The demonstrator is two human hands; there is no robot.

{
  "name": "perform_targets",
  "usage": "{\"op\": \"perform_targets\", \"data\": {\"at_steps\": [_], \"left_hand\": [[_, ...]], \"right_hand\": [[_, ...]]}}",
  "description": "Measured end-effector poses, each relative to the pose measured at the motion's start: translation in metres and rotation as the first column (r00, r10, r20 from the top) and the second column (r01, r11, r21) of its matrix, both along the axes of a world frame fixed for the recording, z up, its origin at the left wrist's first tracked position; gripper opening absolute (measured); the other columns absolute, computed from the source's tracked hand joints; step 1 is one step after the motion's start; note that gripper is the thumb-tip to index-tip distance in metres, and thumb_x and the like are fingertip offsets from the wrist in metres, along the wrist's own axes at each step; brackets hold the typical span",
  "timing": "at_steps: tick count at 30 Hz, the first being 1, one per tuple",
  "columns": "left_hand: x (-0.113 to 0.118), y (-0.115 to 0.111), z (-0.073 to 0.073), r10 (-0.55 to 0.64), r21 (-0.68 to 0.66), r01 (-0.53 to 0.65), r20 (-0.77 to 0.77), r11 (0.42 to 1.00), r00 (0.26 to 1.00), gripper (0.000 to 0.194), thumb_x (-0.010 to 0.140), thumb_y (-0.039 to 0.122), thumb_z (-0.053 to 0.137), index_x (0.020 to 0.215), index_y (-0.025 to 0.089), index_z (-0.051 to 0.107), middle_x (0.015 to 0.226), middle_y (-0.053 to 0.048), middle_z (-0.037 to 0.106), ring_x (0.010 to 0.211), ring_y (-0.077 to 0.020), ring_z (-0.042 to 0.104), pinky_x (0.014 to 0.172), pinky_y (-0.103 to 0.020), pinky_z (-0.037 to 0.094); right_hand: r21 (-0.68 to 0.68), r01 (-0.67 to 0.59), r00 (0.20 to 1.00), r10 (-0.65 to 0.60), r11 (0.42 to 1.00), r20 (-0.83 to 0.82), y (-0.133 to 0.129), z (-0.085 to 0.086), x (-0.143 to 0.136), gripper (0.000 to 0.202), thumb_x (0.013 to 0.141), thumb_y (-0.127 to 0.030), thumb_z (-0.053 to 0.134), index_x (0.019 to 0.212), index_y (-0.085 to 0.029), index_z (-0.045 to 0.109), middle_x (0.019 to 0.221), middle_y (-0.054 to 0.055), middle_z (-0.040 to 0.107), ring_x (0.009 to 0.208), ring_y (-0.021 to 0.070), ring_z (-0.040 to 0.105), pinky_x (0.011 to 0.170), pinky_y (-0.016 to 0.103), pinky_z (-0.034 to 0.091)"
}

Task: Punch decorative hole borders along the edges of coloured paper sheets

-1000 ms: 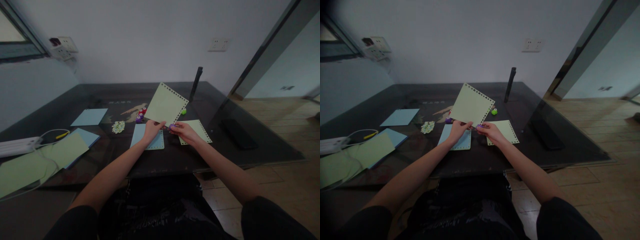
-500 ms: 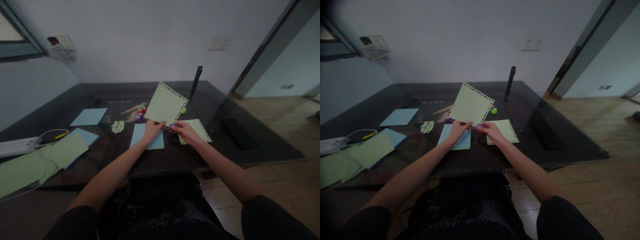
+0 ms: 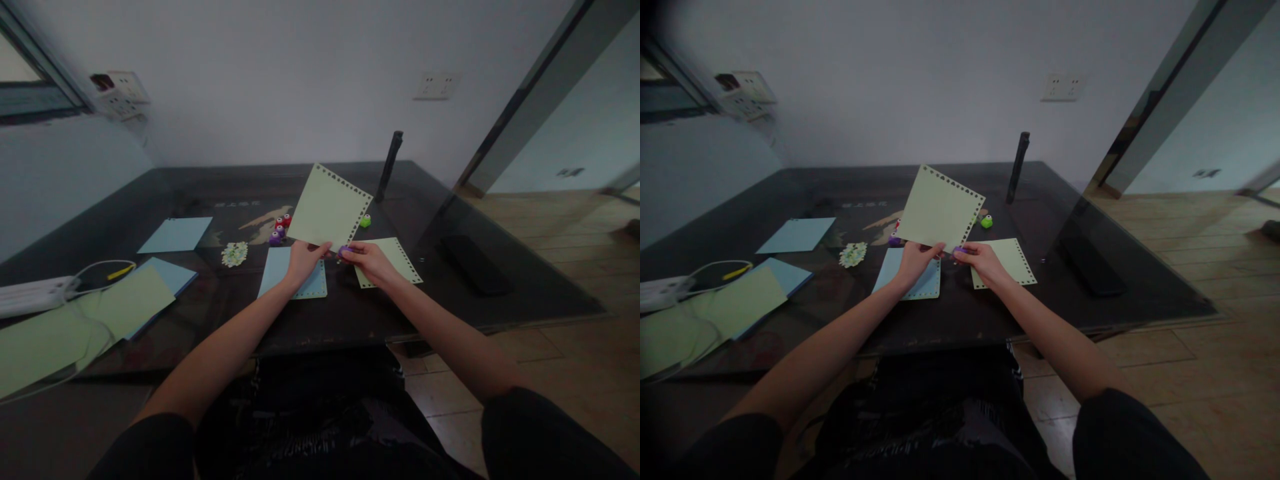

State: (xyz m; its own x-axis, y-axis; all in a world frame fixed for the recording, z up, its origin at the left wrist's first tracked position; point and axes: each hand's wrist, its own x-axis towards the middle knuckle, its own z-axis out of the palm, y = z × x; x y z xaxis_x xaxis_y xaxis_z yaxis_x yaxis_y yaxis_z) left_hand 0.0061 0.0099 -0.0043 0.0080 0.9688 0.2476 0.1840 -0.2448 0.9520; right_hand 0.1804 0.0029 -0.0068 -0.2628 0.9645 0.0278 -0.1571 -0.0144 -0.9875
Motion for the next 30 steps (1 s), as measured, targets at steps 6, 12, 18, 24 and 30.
{"op": "perform_targets", "data": {"at_steps": [6,12,18,24,30], "left_hand": [[0.0002,0.0001,0.0000,0.012,0.004,-0.012,-0.010,1.000,1.000,0.019,0.073,0.028,0.067,0.074,0.009,0.066,0.063,-0.009,0.069,0.057,-0.0176,0.065,0.058,-0.027,0.052],[0.0006,-0.0011,0.0016,0.006,0.007,-0.006,-0.001,1.000,1.000,0.020,0.074,0.028,0.067,0.074,0.009,0.067,0.061,-0.008,0.069,0.056,-0.0173,0.064,0.058,-0.027,0.052],[-0.0021,0.0030,-0.0013,0.022,0.011,-0.021,-0.028,1.000,0.999,0.022,0.073,0.031,0.066,0.073,0.009,0.067,0.062,-0.009,0.069,0.057,-0.0182,0.065,0.059,-0.027,0.051],[-0.0055,0.0068,-0.0034,0.042,0.029,-0.040,-0.079,0.999,0.996,0.024,0.073,0.033,0.066,0.068,0.010,0.067,0.062,-0.010,0.069,0.057,-0.0192,0.065,0.059,-0.028,0.051],[-0.0078,0.0069,0.0016,0.057,0.016,-0.056,-0.054,0.998,0.997,0.022,0.074,0.030,0.065,0.069,0.009,0.068,0.063,-0.010,0.070,0.056,-0.0170,0.064,0.058,-0.026,0.051]], "right_hand": [[-0.013,-0.001,1.000,0.001,1.000,0.002,0.0018,-0.0006,0.0008,0.021,0.062,-0.030,0.077,0.079,-0.019,0.071,0.080,0.004,0.070,0.074,0.0159,0.061,0.080,0.035,0.047],[-0.026,0.011,1.000,-0.011,1.000,0.000,0.0025,-0.0020,0.0003,0.023,0.061,-0.030,0.078,0.079,-0.019,0.069,0.079,0.003,0.069,0.073,0.0157,0.062,0.080,0.035,0.048],[-0.049,0.035,0.999,-0.037,0.998,-0.033,0.0017,-0.0003,-0.0021,0.026,0.059,-0.029,0.080,0.079,-0.017,0.068,0.081,0.004,0.069,0.076,0.0154,0.062,0.081,0.035,0.049],[-0.070,-0.019,1.000,0.017,0.997,-0.025,0.0015,0.0006,-0.0021,0.023,0.064,-0.029,0.077,0.082,-0.016,0.068,0.084,0.004,0.068,0.075,0.0140,0.063,0.079,0.032,0.050],[-0.101,-0.044,0.999,0.044,0.994,-0.009,0.0019,0.0039,0.0014,0.023,0.071,-0.032,0.073,0.086,-0.016,0.068,0.084,0.007,0.070,0.075,0.0138,0.063,0.075,0.031,0.052]]}}
